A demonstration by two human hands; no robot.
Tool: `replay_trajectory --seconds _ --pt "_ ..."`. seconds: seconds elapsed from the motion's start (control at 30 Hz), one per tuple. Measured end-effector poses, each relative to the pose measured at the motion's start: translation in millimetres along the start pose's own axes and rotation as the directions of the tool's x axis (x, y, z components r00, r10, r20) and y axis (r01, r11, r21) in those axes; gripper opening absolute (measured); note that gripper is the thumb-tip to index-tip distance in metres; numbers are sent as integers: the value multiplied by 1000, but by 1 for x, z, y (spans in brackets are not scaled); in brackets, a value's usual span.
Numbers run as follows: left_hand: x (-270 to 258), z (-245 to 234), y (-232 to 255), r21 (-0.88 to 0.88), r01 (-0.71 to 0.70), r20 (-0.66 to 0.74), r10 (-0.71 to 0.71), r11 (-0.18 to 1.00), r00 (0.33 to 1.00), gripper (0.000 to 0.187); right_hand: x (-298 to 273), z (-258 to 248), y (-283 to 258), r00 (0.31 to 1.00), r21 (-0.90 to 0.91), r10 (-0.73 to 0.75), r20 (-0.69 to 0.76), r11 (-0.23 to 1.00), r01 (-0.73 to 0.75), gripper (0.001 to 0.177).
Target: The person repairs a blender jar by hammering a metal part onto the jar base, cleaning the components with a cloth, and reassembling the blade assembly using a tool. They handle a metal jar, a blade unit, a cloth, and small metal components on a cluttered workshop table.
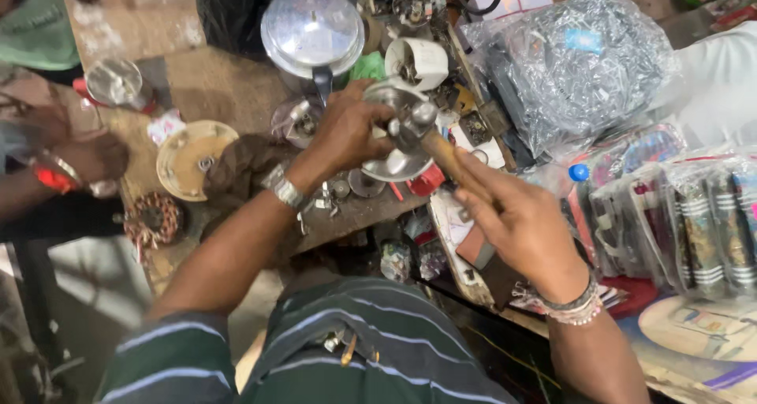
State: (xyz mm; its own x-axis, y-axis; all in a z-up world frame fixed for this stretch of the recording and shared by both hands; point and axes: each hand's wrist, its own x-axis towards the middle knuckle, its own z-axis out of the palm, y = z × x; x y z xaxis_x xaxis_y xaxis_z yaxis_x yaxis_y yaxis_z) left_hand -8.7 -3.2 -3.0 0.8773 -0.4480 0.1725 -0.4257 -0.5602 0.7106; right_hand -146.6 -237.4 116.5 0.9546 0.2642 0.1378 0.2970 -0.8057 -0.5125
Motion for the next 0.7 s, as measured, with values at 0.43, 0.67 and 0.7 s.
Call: replay_trajectory --seconds 0.43,0.67,0.7 --pt "-29 -55 45 -452 -296 -346 140 842 928 18 -31 81 110 849 460 500 -169 802 -381 48" --pt "-121 -57 29 -2 -10 -176 9 1000 984 30 -39 221 212 987 -250 125 -99 957 -147 34" --pt "-128 -45 16 41 74 -77 -71 996 995 30 -36 239 223 983 -354 181 -27 918 -179 29"
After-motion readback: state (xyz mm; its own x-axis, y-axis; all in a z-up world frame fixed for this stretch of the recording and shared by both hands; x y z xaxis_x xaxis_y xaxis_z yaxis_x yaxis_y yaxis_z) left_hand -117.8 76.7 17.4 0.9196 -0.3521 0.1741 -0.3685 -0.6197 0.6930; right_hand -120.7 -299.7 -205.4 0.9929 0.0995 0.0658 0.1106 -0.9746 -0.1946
